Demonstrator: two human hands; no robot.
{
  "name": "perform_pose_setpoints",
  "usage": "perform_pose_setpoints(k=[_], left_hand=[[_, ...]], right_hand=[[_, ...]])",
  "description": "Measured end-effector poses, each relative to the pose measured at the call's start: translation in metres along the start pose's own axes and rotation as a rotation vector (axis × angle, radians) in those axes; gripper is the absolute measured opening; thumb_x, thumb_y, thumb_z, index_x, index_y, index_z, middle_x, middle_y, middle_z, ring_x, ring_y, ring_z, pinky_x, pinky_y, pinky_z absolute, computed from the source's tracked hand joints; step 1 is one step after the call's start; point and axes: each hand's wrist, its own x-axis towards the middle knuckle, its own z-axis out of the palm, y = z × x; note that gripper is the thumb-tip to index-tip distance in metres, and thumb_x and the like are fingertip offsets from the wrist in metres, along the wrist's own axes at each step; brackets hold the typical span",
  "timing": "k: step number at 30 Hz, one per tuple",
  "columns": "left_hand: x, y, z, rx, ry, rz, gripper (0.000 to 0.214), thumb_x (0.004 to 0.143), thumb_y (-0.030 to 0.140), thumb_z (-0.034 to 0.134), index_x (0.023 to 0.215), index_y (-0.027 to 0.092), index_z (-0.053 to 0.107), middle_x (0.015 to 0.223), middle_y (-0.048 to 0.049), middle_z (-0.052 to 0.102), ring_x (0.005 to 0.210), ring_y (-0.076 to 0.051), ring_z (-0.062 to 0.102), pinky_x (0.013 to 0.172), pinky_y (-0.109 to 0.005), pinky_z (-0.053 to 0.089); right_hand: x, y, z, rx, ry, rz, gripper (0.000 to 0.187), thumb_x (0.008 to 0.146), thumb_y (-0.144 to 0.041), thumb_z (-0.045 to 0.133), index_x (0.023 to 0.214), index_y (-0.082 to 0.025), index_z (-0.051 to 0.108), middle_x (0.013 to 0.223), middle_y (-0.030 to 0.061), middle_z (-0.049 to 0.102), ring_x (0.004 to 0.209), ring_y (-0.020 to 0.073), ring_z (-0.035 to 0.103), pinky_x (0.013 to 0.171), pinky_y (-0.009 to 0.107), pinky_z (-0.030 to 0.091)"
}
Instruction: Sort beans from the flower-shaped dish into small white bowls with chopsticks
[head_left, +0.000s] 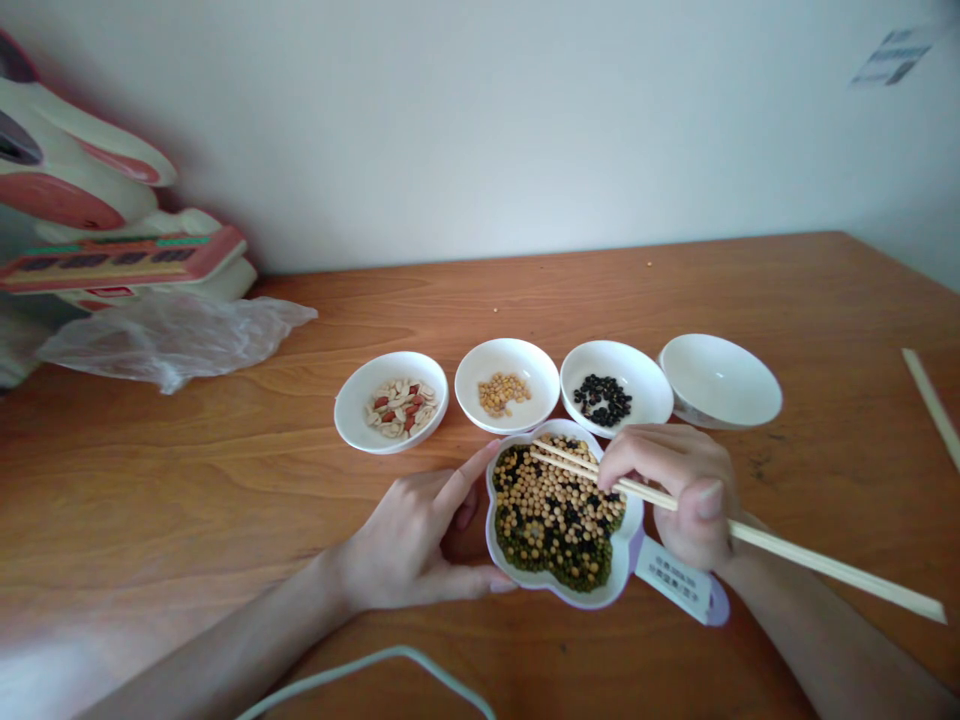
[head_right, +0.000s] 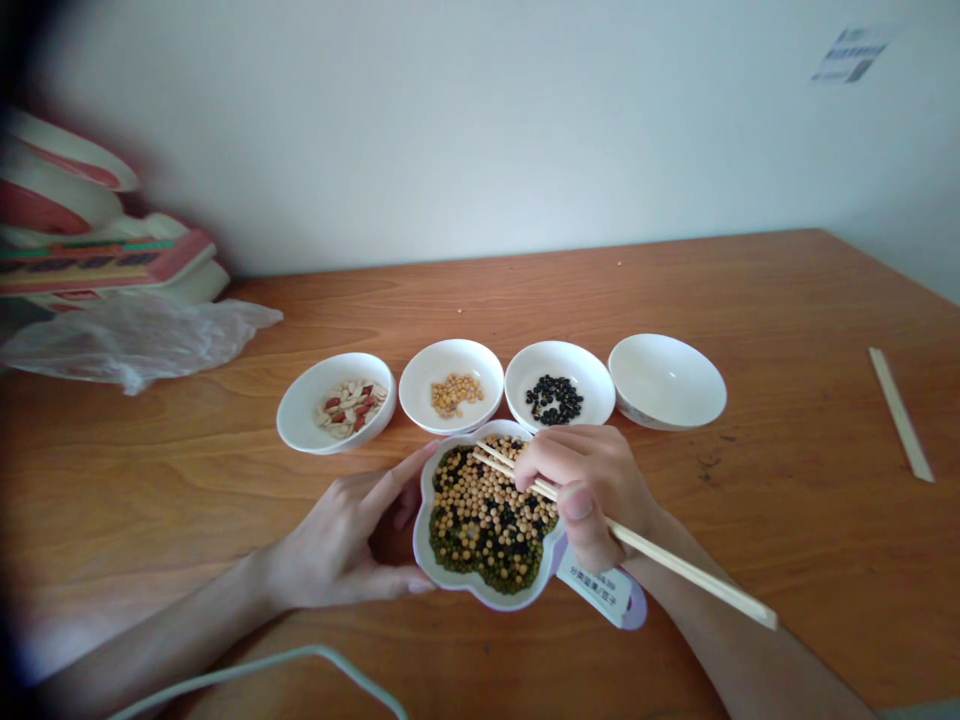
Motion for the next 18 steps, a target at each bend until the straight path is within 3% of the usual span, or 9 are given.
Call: perform_pose_setpoints(k=[7, 18], left_hand=[[0.0013, -0.0006, 0.0008, -0.013, 0.004, 0.022, 0.115, 0.093, 0.075, 0.071, 0.176, 0.021, 0.012, 0.087, 0.0005, 0.072, 0.07, -0.021, 0.071, 0.06, -0.034, 0.057], [-0.0009, -0.0023, 0.0014, -0.014, -0.004, 0.011, 0.118, 0.091, 0.075, 0.074, 0.176, 0.022, 0.011, 0.088, -0.0004, 0.072, 0.073, -0.022, 0.072, 0.06, -0.033, 0.057]], right_hand=[[-0.0033, 0.001, 0.0063, 0.19, 0.098, 0.329, 0.08, 0.111, -0.072, 0.016, 0.078, -0.024, 0.071, 0.061, 0.0006, 0.061, 0.055, 0.0157, 0.056, 0.053, 0.033, 0.039], [-0.0039, 0.0017, 0.0072, 0.195, 0.113, 0.347, 0.081, 0.111, -0.073, 0.016, 0.076, -0.024, 0.069, 0.058, 0.0008, 0.058, 0.054, 0.0156, 0.054, 0.052, 0.034, 0.037]])
